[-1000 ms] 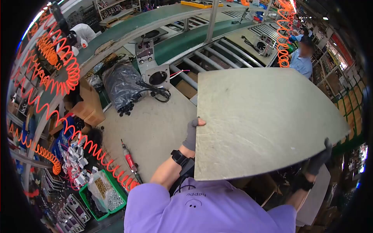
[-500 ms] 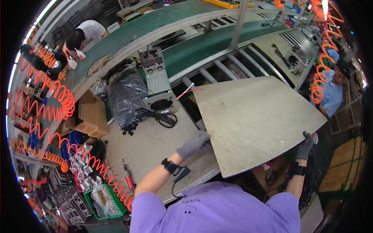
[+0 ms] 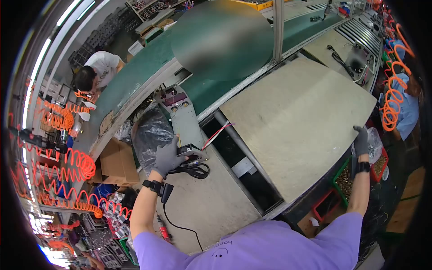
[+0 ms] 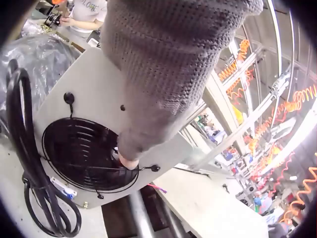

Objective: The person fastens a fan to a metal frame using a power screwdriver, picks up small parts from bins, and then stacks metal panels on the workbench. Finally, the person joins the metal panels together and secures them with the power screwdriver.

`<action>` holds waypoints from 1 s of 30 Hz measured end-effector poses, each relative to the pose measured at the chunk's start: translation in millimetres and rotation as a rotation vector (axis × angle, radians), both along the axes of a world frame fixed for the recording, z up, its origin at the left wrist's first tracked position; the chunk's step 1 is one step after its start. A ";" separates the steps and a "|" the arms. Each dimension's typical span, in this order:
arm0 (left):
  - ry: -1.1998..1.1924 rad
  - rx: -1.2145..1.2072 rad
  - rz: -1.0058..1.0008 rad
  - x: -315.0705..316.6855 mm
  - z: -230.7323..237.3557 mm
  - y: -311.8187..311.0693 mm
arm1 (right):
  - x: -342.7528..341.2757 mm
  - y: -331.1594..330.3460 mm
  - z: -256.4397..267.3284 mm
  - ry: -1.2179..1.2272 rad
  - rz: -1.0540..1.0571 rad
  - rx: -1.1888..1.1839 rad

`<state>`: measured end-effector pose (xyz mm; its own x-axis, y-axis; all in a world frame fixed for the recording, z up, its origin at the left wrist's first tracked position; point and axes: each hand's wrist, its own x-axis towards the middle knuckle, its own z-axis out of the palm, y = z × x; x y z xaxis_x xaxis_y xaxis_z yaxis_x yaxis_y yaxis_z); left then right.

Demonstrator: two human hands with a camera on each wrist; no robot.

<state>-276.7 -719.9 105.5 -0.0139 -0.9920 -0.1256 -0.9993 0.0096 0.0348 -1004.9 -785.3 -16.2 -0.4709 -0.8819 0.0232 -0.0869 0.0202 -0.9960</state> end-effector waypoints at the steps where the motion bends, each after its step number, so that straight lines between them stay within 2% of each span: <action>1: -0.048 0.058 -0.079 2.3 -0.2 -2.5 | -2.8 -8.2 -5.6 0.248 0.020 -0.030; 2: -0.057 0.065 -0.073 2.2 1.5 -3.5 | -4.9 -18.5 -10.7 0.240 0.026 -0.024; 4: 0.050 0.160 -0.070 -1.9 13.4 -11.5 | -2.9 -37.6 -19.5 -0.248 -0.072 0.185; 5: 0.040 0.156 -0.076 -3.2 24.4 -18.2 | -3.0 -36.6 -25.8 -0.258 -0.077 0.180; 7: 0.208 0.079 0.064 -10.4 59.3 -22.1 | 6.6 -16.5 -34.2 -0.541 0.041 0.292; 8: 0.262 0.101 0.083 -12.1 75.9 -27.3 | 49.5 4.6 5.6 -0.357 -0.026 0.462; 9: 0.259 0.136 0.088 -15.7 90.7 -33.3 | 25.6 7.7 -45.7 -0.080 0.127 0.493; 10: 0.441 0.146 0.041 -20.0 102.1 -37.1 | -3.7 18.0 -128.0 0.502 0.344 0.280; 11: 0.621 0.157 -0.005 -25.1 113.9 -38.1 | 30.6 19.9 -128.3 0.582 0.546 0.553; 12: 0.612 0.161 -0.009 -34.1 129.2 -38.3 | 75.5 32.5 -111.0 1.106 0.838 0.564; 13: 0.636 0.209 0.053 -47.7 145.2 -38.3 | 119.1 45.7 -99.1 0.891 0.684 0.755; 14: 0.660 0.258 0.115 -62.2 158.5 -39.2 | 161.9 57.7 -67.4 1.073 0.733 0.942; 15: 0.654 0.266 0.113 -77.5 168.1 -39.8 | 181.4 62.7 -58.0 1.065 0.735 0.948; 17: 0.768 0.267 -0.014 -113.7 178.7 -43.4 | 196.2 71.9 -48.8 1.167 0.653 0.942; 19: 0.673 0.296 -0.043 -153.9 177.7 -50.5 | 192.6 83.1 -60.0 1.171 0.676 0.875; 21: 0.402 0.204 -0.312 -195.0 170.8 -63.2 | 190.0 87.3 -55.8 1.179 0.680 0.790; 23: 0.248 0.022 -0.645 -226.6 143.4 -81.6 | 200.0 94.8 -41.8 1.157 0.786 0.837; 24: 0.237 0.039 -0.734 -242.2 125.5 -90.6 | 198.7 100.4 -63.9 1.156 0.746 0.805; 25: 0.221 0.053 -0.814 -255.8 106.7 -98.5 | 198.0 105.0 -64.9 1.166 0.766 0.783; 29: 0.037 -0.068 -1.013 -291.3 31.8 -111.6 | 201.0 116.9 -57.0 1.115 0.867 0.696; 30: 0.031 -0.068 -0.987 -292.1 8.1 -112.3 | 201.6 120.7 -57.8 1.125 0.878 0.698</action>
